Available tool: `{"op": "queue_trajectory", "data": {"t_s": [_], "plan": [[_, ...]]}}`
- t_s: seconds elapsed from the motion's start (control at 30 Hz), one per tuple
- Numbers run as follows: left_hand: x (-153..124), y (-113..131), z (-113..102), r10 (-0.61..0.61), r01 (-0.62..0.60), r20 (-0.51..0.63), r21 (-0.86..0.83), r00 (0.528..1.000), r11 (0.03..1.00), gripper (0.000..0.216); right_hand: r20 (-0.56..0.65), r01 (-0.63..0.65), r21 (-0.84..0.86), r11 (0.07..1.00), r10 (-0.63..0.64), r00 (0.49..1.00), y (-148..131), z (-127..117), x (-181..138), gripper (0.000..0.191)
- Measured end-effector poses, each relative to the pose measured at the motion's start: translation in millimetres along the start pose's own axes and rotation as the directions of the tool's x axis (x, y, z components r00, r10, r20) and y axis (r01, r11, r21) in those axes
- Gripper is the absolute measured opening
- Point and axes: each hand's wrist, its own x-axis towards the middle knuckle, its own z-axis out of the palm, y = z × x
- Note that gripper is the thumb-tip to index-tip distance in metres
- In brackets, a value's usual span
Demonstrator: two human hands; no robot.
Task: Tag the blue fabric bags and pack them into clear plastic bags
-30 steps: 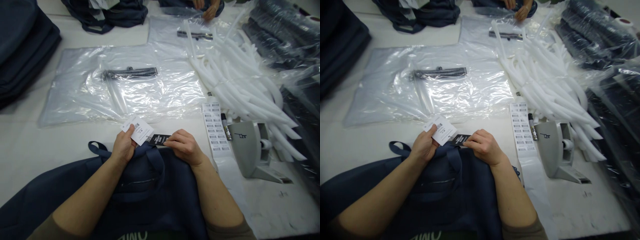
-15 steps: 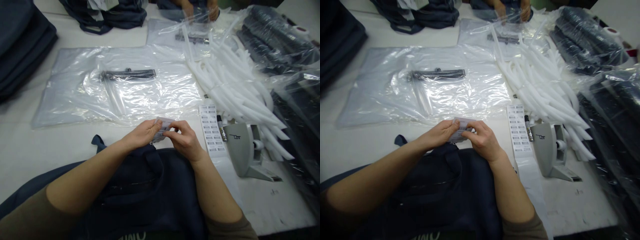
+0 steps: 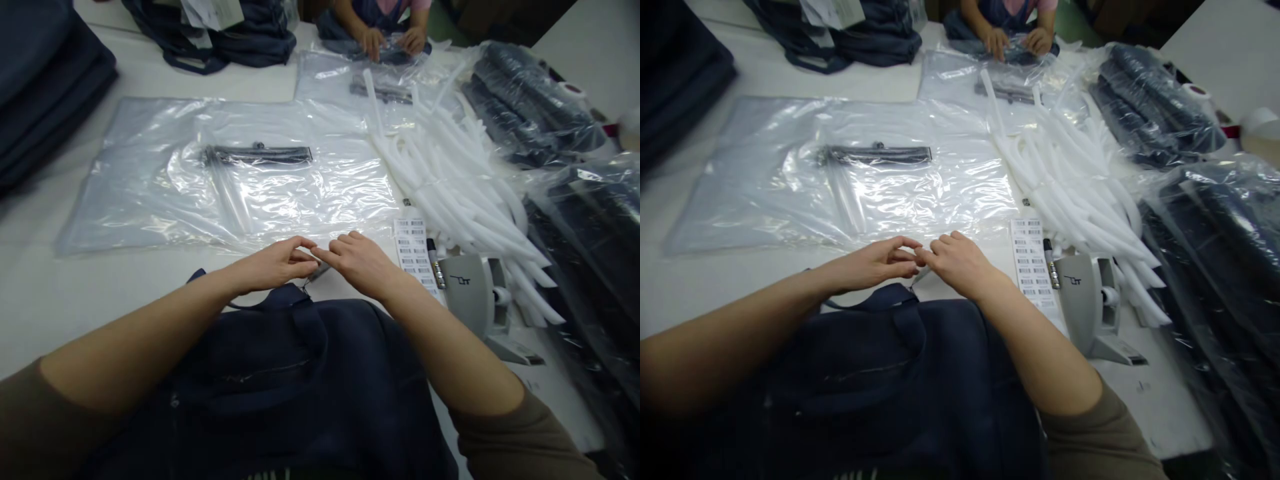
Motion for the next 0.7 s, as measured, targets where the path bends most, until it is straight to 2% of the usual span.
{"op": "queue_trajectory", "data": {"t_s": [0.1, 0.17, 0.23, 0.37, 0.47, 0.53, 0.6, 0.67, 0.7], "plan": [[-33, -9, -41, -0.139, 0.078, 0.158, 0.340, 0.978, 0.937, 0.069, -0.046, -0.053, 0.077, 0.996, 0.056, 0.997, 18, 15, -17, 0.026], [-52, -23, -61, -0.265, 0.128, 0.193, 0.528, 0.945, 0.840, 0.074, -0.105, -0.081, 0.153, 0.985, 0.098, 0.990, 25, 27, -26, 0.027], [-61, -39, -70, -0.345, 0.172, 0.180, 0.606, 0.921, 0.776, 0.071, -0.115, -0.060, 0.175, 0.983, 0.081, 0.990, 26, 34, -27, 0.027], [-54, -64, -67, -0.289, 0.124, 0.161, 0.639, 0.944, 0.760, 0.057, 0.031, 0.107, 0.191, 0.976, -0.115, 0.993, 18, 41, -16, 0.050], [-45, -70, -68, -0.253, 0.079, 0.130, 0.733, 0.959, 0.676, 0.038, 0.190, 0.141, 0.302, 0.943, -0.204, 0.960, 15, 51, -13, 0.051], [-44, -61, -74, -0.219, 0.088, 0.081, 0.742, 0.972, 0.665, 0.027, 0.239, 0.100, 0.365, 0.925, -0.197, 0.951, 14, 61, -14, 0.062], [-49, -40, -82, -0.180, 0.159, -0.029, 0.617, 0.983, 0.771, 0.030, 0.222, 0.062, 0.363, 0.930, -0.151, 0.963, 11, 70, -13, 0.076], [-59, -10, -89, -0.185, 0.219, -0.117, 0.443, 0.976, 0.869, 0.034, 0.179, 0.029, 0.310, 0.950, -0.088, 0.980, 9, 77, -9, 0.077], [-67, 5, -91, -0.204, 0.235, -0.120, 0.394, 0.972, 0.888, 0.035, 0.159, 0.023, 0.280, 0.960, -0.071, 0.985, 8, 79, -6, 0.070]]}}
